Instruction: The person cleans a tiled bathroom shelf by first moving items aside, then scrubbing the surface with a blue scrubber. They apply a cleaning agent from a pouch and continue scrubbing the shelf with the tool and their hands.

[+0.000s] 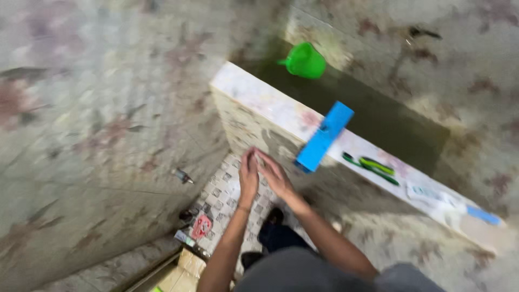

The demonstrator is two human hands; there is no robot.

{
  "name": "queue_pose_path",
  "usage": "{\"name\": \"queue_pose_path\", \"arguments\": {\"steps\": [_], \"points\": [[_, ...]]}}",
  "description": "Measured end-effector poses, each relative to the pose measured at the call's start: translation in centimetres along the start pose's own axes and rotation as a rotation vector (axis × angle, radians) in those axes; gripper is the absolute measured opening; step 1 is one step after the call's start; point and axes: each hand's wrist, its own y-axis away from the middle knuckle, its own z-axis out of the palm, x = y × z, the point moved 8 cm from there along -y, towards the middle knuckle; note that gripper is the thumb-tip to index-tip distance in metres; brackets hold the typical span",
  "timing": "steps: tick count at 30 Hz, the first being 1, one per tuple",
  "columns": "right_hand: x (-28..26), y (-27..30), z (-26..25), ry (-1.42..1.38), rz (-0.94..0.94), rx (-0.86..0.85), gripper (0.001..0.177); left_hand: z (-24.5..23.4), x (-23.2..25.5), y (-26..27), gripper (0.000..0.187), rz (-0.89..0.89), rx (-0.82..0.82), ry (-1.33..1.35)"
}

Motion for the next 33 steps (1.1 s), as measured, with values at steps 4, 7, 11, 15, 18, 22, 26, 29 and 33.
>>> {"name": "queue_pose_path", "arguments": {"steps": [4,7,11,15,18,22,26,29,33], "points": [[-4.0,-0.5,-4.3,0.123,0.002,0.063,0.063,5.2,4.4,-3.0,0.040,0.130,-0.106,0.106],[-5.6,0.6,-7.2,0.013,0.040,0.096,0.066,9.2,6.3,-3.9,0.039,0.169,-0.226,0.201],[-8.0,2.5,-11.3,-0.039,-0.080,0.191,0.065,14.5,8.0,-3.6,0.040,0.155,-0.400,0.283],[-7.3,4.7,-14.6,0.030,-0.031,0.335,0.062,19.1,9.2,-2.5,0.041,0.169,-0.543,0.273],[-6.8,6.3,-16.8,0.179,-0.060,0.412,0.055,21.2,10.0,-1.7,0.043,0.222,-0.603,0.238],[-6.4,10.5,-23.8,0.599,0.231,0.716,0.047,23.9,10.6,-0.6,0.038,0.191,-0.703,0.207],[-7.2,12.8,-29.5,1.211,0.341,0.591,0.062,27.0,8.7,0.9,0.035,0.047,-0.794,0.092],[-4.9,13.8,-31.4,1.328,0.445,0.449,0.055,28.7,6.9,2.7,0.036,0.072,-0.942,0.052],[-3.7,14.4,-32.1,1.373,0.387,0.405,0.048,30.7,2.2,4.5,0.040,-0.097,-1.084,-0.071]]}}
